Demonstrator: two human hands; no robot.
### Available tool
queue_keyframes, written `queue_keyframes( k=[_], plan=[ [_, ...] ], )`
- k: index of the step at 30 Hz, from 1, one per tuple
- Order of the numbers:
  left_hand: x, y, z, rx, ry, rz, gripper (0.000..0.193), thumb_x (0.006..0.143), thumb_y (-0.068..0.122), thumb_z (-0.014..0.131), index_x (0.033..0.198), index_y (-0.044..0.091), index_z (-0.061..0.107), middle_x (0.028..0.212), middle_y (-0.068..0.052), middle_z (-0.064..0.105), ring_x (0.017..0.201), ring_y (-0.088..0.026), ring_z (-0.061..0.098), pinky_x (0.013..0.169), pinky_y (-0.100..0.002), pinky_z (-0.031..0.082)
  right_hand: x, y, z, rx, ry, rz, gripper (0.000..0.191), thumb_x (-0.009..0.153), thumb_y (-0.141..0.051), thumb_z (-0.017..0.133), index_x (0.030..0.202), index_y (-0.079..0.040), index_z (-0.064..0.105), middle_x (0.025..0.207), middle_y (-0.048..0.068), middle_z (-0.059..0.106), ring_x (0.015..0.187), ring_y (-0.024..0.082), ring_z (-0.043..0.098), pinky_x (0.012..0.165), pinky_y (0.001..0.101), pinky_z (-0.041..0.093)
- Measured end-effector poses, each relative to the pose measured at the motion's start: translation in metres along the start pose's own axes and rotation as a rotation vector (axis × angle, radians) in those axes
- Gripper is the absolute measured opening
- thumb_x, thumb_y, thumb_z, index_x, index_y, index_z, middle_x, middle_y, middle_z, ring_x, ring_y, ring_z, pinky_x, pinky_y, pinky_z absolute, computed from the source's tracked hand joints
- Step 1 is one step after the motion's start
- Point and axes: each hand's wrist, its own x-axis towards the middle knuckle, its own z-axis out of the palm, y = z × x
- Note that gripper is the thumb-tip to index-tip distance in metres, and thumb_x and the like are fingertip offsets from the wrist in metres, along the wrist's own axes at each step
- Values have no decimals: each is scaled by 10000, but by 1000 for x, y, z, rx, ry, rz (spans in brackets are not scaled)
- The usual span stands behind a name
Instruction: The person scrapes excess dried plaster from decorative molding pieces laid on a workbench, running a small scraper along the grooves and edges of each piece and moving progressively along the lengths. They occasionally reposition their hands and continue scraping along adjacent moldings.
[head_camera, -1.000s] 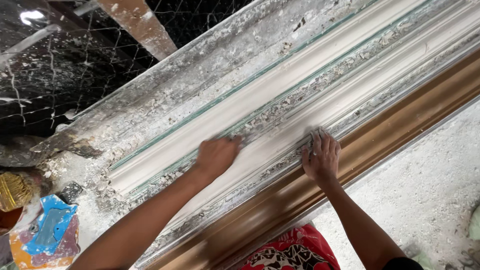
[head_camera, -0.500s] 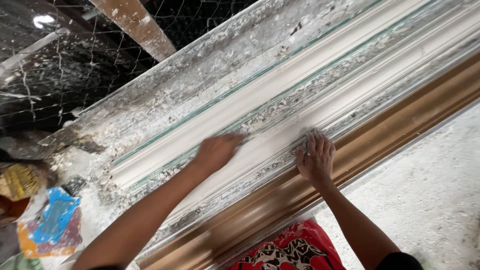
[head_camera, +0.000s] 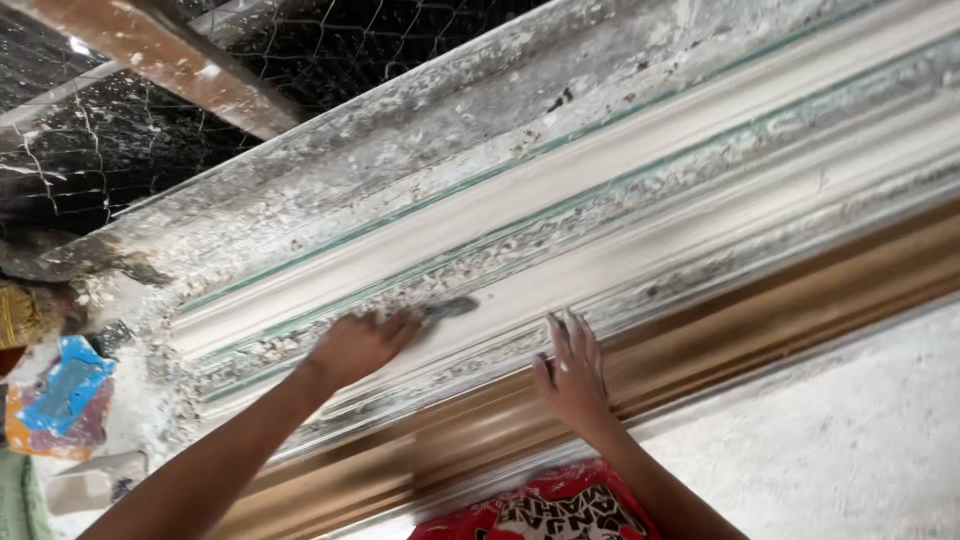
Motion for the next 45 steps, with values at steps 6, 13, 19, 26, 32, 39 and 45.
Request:
queue_keyframes(
  k=[6, 13, 19, 26, 32, 39, 45],
  plan=[
    [153, 53, 36, -191, 86, -28, 366, 1035, 154, 606, 1383, 136, 492, 1050, -115, 714, 712, -234, 707, 411, -350, 552, 40, 156, -79, 9, 382, -119, 497, 1072, -391, 474, 1406, -29, 538, 1446, 288, 502, 1383, 421, 455, 1175, 620, 364],
    [156, 38, 5, -199, -316, -65, 524, 1040, 169, 537, 1511, 106, 317, 1124, -137, 632, 563, -267, 684, 387, -388, 557, 84, 260, -127, -249, 310, 17, 562, 1092, -366, 470, 1474, 46, 495, 1547, 383, 410, 1497, 530, 334, 1215, 634, 273],
    [91, 30, -25, -69, -383, -102, 526, 1062, 262, 470, 1549, 105, 354, 887, -103, 711, 494, -154, 576, 361, -276, 461, 90, 262, -115, -208, 277, 71, 741, 1045, -437, 437, 1504, 138, 346, 1536, 386, 380, 1465, 531, 343, 1222, 645, 258],
    [385, 76, -19, -197, -63, -4, 142, 1009, 113, 577, 1138, 112, 638, 998, -74, 746, 815, -247, 715, 546, -390, 574, 93, 263, -119, -203, 295, 98, 757, 1056, -476, 399, 1513, 128, 362, 1573, 414, 328, 1494, 543, 308, 1216, 650, 247],
    [299, 45, -32, -534, -95, -224, 385, 1044, 382, 449, 1343, 235, 641, 1215, -58, 723, 742, -296, 740, 587, -474, 607, 91, 255, -124, -178, 254, 138, 755, 1052, -486, 380, 1550, 81, 367, 1560, 443, 290, 1482, 574, 257, 1202, 645, 200],
    [206, 49, -12, -487, -296, -704, 397, 1046, 452, 429, 1300, 223, 630, 790, -88, 746, 596, -263, 697, 465, -453, 552, 93, 256, -121, -235, 286, 124, 769, 1054, -509, 367, 1509, 110, 413, 1536, 439, 359, 1476, 542, 328, 1200, 625, 234],
    [458, 108, -33, -706, -47, -695, 329, 976, 197, 475, 1167, 20, 676, 1027, -219, 743, 899, -385, 756, 714, -544, 624, 98, 252, -129, -314, 325, 103, 740, 1045, -510, 372, 1487, 77, 462, 1530, 426, 374, 1463, 515, 357, 1186, 607, 255]
  ],
)
